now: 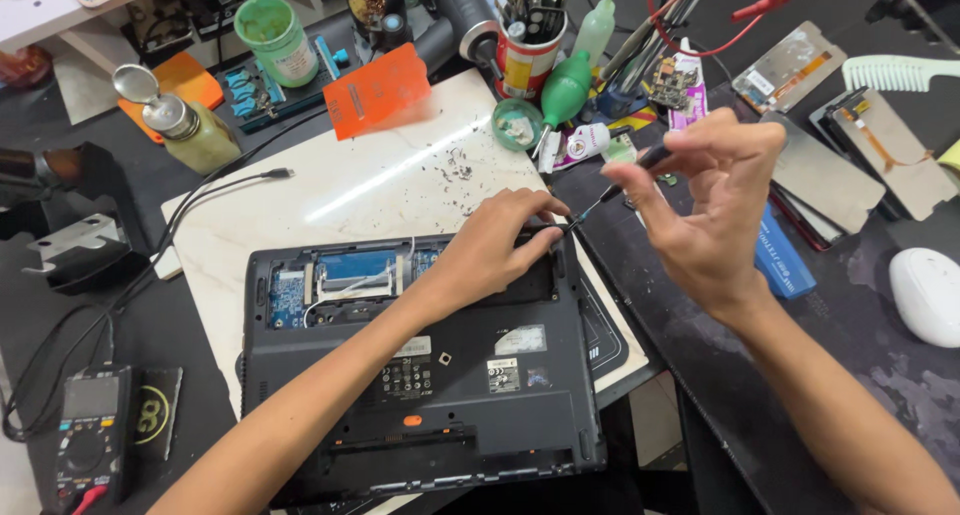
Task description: The person removes a keyboard from its packaging, closes a laptop, flips it over, and uses a screwdriver to remove several screws from the bottom casing before sliding out a drive.
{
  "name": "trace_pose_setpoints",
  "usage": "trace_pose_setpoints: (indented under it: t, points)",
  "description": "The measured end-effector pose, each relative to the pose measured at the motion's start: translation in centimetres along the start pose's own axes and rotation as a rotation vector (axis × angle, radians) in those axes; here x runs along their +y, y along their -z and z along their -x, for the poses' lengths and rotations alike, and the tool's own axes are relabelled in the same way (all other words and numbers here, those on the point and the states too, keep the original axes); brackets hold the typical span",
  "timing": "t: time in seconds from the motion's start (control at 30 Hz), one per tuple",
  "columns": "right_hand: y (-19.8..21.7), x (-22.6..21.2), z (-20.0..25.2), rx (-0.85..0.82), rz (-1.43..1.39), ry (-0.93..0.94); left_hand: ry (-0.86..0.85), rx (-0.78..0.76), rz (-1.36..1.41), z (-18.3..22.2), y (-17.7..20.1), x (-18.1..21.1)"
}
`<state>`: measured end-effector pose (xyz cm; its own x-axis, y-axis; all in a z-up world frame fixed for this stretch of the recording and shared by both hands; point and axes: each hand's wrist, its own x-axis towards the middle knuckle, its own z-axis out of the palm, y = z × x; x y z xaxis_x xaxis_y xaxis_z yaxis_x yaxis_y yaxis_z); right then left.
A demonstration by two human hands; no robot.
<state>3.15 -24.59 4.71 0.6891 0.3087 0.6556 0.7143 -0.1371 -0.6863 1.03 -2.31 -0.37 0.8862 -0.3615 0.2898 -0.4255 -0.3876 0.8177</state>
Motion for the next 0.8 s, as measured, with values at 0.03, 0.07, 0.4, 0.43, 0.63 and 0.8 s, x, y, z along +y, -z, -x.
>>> trace_pose_setpoints:
  t: [0.03,0.07,0.4,0.43,0.63,0.8]
  points:
    - [-0.2,0.0,0.1,0.014,0.014,-0.005,0.061,-0.008,0.045,-0.2,-0.2,-0.4]
    - [-0.2,-0.2,0.0,0.013,0.006,-0.010,0.125,-0.018,0.092,-0.2,-0.5,-0.7]
    - [0.0,-2.9,-2.8,-0.112,-0.146,-0.220,-0.004,0.067,-0.060,0.9,-1.5,-1.7]
    - [0.0,-3.1,-2.7,-0.115,-0.154,-0.216,-0.014,0.066,-0.073,0.9,-1.5,-1.6]
    - [2.1,-4.6,-0.3,-0.144,-0.041,-0.005,-0.034,0.037,-0.138,1.0,-1.3,-1.0]
    - [2.5,-6.2,2.2,-0.186,-0.079,-0.027,-0.129,0.056,-0.202,1.2,-1.3,-1.0]
